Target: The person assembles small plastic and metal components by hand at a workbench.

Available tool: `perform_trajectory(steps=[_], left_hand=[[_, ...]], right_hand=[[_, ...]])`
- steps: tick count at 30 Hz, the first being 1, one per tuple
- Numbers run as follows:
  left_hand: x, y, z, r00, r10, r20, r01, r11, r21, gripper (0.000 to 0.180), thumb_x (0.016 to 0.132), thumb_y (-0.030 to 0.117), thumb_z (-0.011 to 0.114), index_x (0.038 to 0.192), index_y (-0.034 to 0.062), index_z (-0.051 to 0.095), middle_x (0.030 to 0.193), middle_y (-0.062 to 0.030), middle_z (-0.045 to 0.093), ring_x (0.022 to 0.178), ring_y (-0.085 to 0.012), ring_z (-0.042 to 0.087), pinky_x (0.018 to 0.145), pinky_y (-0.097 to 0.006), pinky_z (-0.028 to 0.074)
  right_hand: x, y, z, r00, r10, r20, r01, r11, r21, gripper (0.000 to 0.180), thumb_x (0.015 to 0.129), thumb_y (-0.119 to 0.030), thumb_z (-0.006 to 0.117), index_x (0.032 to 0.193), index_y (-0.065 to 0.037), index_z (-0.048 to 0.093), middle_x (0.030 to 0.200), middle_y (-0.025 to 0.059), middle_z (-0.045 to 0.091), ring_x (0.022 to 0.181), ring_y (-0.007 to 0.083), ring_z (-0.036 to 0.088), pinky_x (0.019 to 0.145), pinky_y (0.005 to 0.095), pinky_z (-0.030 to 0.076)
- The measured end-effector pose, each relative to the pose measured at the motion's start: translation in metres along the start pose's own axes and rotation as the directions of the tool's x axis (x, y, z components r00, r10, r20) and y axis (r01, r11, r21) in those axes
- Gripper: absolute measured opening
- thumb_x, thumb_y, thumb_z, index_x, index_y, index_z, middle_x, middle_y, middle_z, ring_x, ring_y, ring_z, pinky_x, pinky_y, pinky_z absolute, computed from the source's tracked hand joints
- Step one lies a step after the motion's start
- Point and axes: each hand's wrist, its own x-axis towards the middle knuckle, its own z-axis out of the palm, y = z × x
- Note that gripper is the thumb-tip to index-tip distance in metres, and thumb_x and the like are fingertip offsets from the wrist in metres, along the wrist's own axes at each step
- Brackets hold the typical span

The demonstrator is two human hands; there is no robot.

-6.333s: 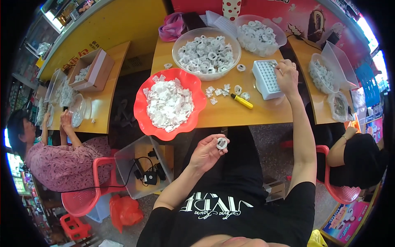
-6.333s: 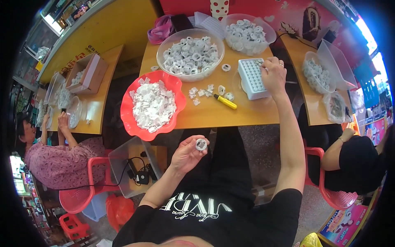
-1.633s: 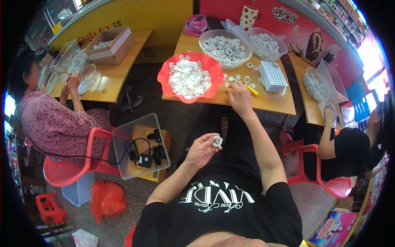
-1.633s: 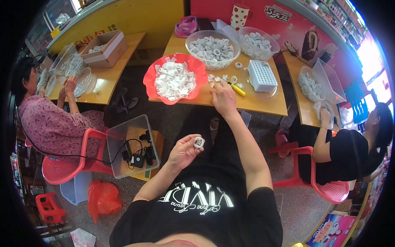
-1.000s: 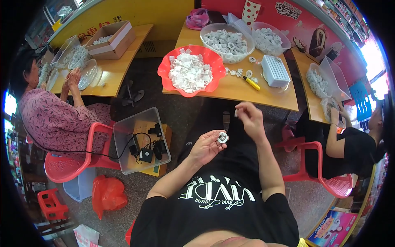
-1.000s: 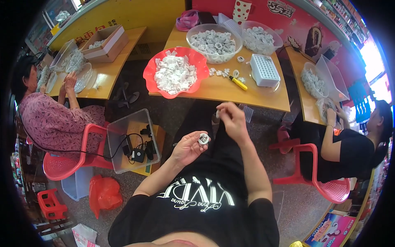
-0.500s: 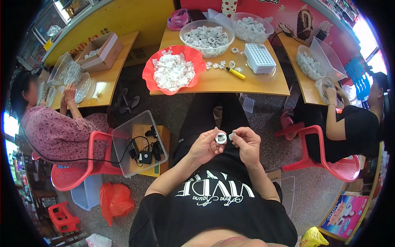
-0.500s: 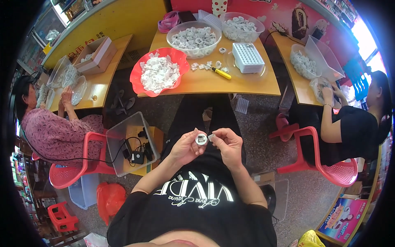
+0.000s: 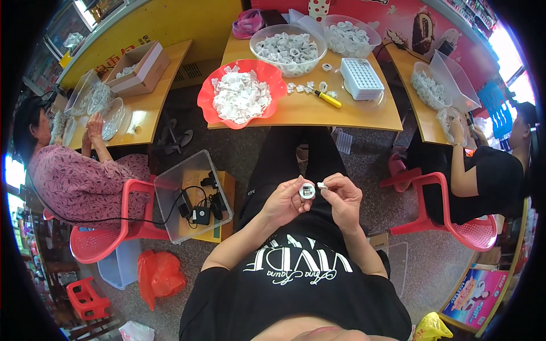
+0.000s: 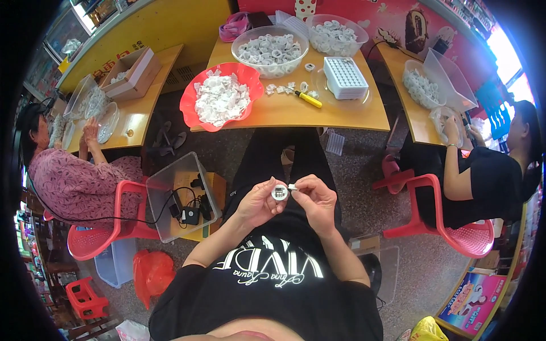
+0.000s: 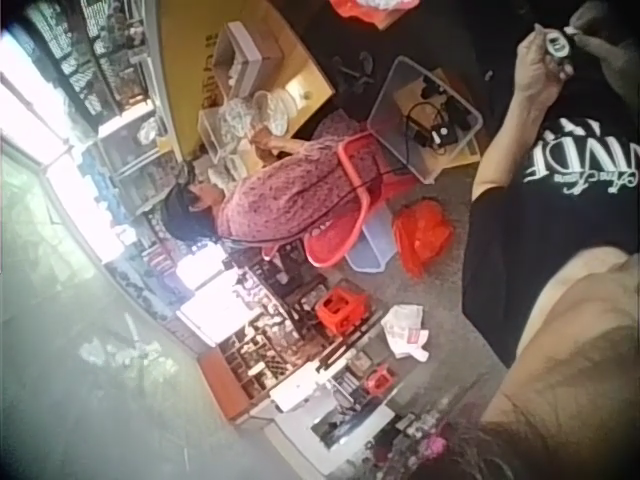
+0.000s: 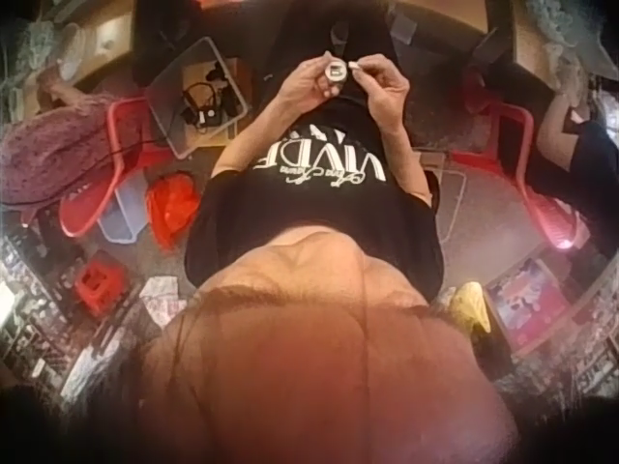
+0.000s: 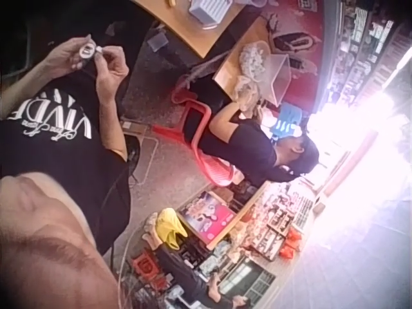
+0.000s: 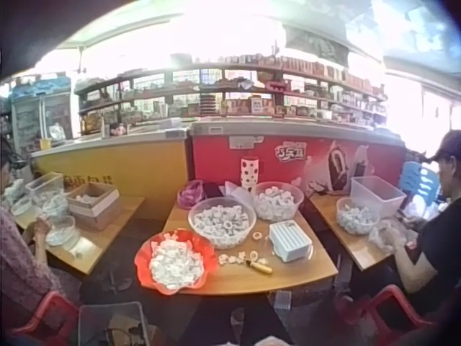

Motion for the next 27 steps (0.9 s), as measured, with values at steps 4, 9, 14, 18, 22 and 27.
perform_trajectory(steps=[4, 9, 14, 18, 22, 27], left_hand=[[-0.001, 0.0, -0.001, 1.0, -0.009, -0.006, 0.009, 1.0, -0.01, 0.034, 0.098, 0.032, 0.047, 0.099, 0.0006, 0.059, 0.078, -0.0087, 0.062, 0.058, -0.0158, 0.06, 0.05, -0.023, 0.048], [0.0, 0.0, -0.001, 0.999, -0.04, 0.015, 0.04, 0.999, 0.011, 0.035, 0.098, 0.032, 0.047, 0.101, -0.0004, 0.058, 0.078, -0.0076, 0.062, 0.059, -0.0145, 0.06, 0.05, -0.022, 0.049], [0.0, -0.002, -0.002, 1.0, -0.02, 0.015, 0.02, 0.999, 0.031, 0.033, 0.098, 0.031, 0.047, 0.1, 0.0001, 0.058, 0.076, -0.0067, 0.062, 0.058, -0.0143, 0.06, 0.051, -0.022, 0.049], [0.0, -0.003, -0.004, 1.0, -0.007, 0.009, 0.006, 0.998, 0.062, 0.031, 0.097, 0.031, 0.049, 0.099, 0.0005, 0.058, 0.075, -0.0063, 0.061, 0.058, -0.0142, 0.06, 0.051, -0.022, 0.05], [0.0, -0.003, -0.003, 1.0, 0.011, 0.004, -0.012, 0.997, 0.073, 0.03, 0.097, 0.03, 0.05, 0.099, 0.0008, 0.058, 0.075, -0.006, 0.061, 0.058, -0.014, 0.06, 0.051, -0.022, 0.05], [-0.002, -0.003, -0.001, 1.0, 0.021, -0.02, -0.02, 0.997, 0.081, 0.027, 0.096, 0.028, 0.052, 0.099, 0.0017, 0.058, 0.074, -0.0049, 0.061, 0.06, -0.0136, 0.06, 0.052, -0.022, 0.049]], right_hand=[[0.001, -0.011, 0.001, 0.995, -0.059, 0.085, 0.074, 0.979, -0.19, 0.015, 0.077, 0.012, 0.063, 0.088, 0.002, 0.062, 0.085, 0.0057, 0.06, 0.074, 0.0098, 0.056, 0.065, 0.0211, 0.044], [0.015, -0.022, -0.001, 0.875, -0.295, 0.383, 0.476, 0.666, -0.575, 0.021, 0.064, 0.007, 0.069, 0.083, -0.003, 0.065, 0.085, 0.0079, 0.064, 0.072, 0.0207, 0.059, 0.064, 0.0294, 0.045], [0.02, -0.032, 0.002, 0.759, -0.303, 0.576, 0.65, 0.404, -0.644, 0.024, 0.061, -0.001, 0.068, 0.085, -0.005, 0.067, 0.087, 0.0036, 0.065, 0.073, 0.019, 0.059, 0.062, 0.0315, 0.04], [0.018, -0.034, 0.005, 0.742, -0.3, 0.599, 0.67, 0.35, -0.654, 0.023, 0.062, -0.003, 0.067, 0.085, -0.005, 0.068, 0.09, 0.0031, 0.066, 0.075, 0.0181, 0.059, 0.062, 0.0308, 0.038], [0.017, -0.033, 0.005, 0.738, -0.267, 0.619, 0.674, 0.331, -0.661, 0.023, 0.063, -0.005, 0.067, 0.086, -0.005, 0.068, 0.091, 0.0032, 0.066, 0.077, 0.0178, 0.06, 0.062, 0.0304, 0.038], [0.017, -0.033, 0.005, 0.728, -0.273, 0.629, 0.685, 0.333, -0.648, 0.024, 0.062, -0.005, 0.067, 0.085, -0.006, 0.068, 0.091, 0.0026, 0.066, 0.078, 0.0177, 0.06, 0.062, 0.0303, 0.038]])
